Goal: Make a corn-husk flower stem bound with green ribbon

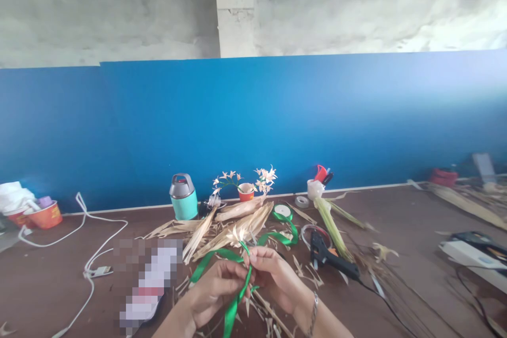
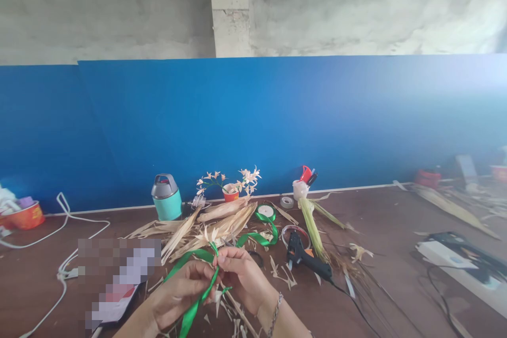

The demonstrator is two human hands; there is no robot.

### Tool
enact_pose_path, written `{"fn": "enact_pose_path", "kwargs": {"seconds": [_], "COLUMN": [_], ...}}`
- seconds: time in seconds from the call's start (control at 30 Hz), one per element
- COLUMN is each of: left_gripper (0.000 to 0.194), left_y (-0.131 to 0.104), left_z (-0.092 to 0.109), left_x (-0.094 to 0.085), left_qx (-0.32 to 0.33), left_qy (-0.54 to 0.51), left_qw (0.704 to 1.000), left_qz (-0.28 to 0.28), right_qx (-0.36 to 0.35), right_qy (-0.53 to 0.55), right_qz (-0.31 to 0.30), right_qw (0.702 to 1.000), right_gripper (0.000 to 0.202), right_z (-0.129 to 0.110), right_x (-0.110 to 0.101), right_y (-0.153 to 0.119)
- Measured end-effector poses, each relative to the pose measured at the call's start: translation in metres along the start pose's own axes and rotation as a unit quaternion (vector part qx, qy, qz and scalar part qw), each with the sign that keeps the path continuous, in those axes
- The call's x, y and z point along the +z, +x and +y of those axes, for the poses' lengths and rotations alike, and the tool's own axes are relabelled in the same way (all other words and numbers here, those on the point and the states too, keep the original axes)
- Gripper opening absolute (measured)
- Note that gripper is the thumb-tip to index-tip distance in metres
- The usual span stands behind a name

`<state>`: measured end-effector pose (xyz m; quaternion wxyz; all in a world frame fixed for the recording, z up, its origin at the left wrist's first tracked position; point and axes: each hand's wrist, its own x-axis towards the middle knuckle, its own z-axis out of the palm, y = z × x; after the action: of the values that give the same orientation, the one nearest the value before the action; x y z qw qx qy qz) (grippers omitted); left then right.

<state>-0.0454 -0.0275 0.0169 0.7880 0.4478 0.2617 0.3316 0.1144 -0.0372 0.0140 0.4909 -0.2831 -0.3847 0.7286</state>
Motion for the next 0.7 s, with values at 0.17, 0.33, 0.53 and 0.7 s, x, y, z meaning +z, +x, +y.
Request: {"fn": "enact_pose_path", "kwargs": {"seconds": [0.17,0.33,0.53,0.7], "left_gripper": [0.022,0.014,0.022,0.023], "left_y": [0.003,0.003,0.002,0.001], "left_z": [0.001,0.008,0.013,0.012], "left_x": [-0.003,-0.002,0.0,0.006], "left_qx": [0.023,0.048,0.135,0.149], "left_qy": [-0.006,0.073,0.263,0.243], "left_qw": [1.0,0.993,0.94,0.94], "left_qz": [-0.005,0.076,0.17,0.187], "right_qx": [-0.009,-0.03,-0.09,-0.116], "right_qy": [0.013,-0.02,-0.121,-0.14], "right_qz": [0.008,0.053,0.108,0.105], "right_qw": [1.0,0.998,0.983,0.978], "right_gripper": [0.024,0.028,0.036,0.04], "right_z": [-0.003,-0.004,0.001,0.01], "right_x": [0.002,0.003,0.003,0.008], "right_y": [-0.001,-0.001,0.003,0.008]}}
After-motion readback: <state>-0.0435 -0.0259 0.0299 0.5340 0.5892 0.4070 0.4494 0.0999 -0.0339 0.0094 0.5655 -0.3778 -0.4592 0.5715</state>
